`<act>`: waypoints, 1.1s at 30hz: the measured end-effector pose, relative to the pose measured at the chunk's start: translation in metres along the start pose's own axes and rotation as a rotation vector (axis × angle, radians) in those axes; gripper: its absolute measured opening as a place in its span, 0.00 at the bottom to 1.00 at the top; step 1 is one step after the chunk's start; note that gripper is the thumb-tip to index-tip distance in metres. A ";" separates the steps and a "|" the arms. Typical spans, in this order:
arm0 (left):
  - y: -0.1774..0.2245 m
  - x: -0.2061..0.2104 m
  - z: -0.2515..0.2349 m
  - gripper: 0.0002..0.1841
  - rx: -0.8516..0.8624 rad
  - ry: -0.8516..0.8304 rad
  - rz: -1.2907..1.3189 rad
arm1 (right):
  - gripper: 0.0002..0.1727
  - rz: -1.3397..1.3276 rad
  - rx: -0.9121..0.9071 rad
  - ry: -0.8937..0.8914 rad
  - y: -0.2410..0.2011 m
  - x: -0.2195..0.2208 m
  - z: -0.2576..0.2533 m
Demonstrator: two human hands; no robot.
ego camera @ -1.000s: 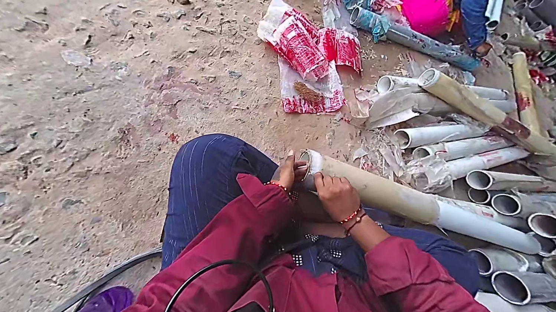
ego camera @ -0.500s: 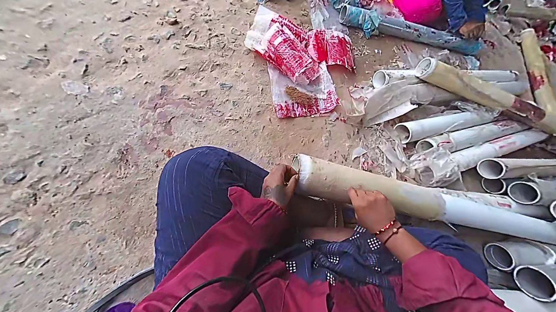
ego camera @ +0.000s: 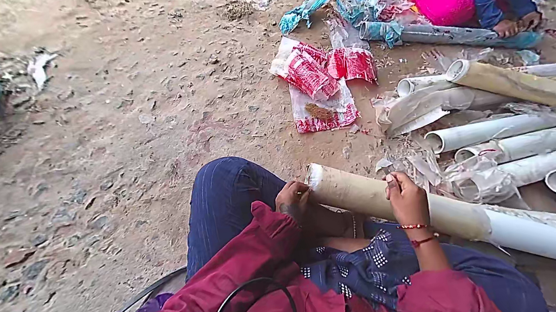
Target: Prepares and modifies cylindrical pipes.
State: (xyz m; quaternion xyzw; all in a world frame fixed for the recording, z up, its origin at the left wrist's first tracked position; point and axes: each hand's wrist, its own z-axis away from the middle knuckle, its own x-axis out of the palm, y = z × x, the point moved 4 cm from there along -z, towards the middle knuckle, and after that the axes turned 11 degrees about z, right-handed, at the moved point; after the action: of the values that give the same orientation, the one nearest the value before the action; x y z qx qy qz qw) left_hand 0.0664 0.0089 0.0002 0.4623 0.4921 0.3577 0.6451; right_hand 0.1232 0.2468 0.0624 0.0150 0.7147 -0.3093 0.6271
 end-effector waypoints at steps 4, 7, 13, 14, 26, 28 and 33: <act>-0.009 0.004 0.002 0.10 -0.044 0.101 0.117 | 0.16 -0.092 -0.047 0.103 -0.010 -0.020 0.005; -0.011 0.007 0.003 0.11 -0.065 0.154 0.128 | 0.17 -0.107 -0.141 0.147 -0.025 -0.027 0.012; -0.008 0.009 0.003 0.13 -0.117 0.184 0.091 | 0.17 -0.107 -0.217 0.227 -0.041 -0.040 0.019; -0.008 0.010 0.003 0.13 -0.103 0.197 0.093 | 0.17 -0.109 -0.221 0.230 -0.041 -0.041 0.020; -0.015 0.010 0.002 0.11 0.083 0.159 0.061 | 0.16 -0.098 -0.191 0.077 -0.031 -0.016 0.015; 0.030 0.015 0.012 0.12 0.102 0.233 -0.071 | 0.16 -0.084 -0.182 0.049 -0.031 -0.011 0.014; 0.142 0.010 0.026 0.17 -0.455 0.031 -0.080 | 0.16 -0.057 -0.170 -0.002 -0.027 -0.001 0.012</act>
State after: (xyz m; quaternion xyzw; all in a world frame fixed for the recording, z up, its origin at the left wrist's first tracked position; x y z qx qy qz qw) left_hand 0.0932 0.0567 0.1339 0.2792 0.4266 0.4407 0.7388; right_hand 0.1234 0.2200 0.0743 -0.0590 0.7380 -0.2654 0.6176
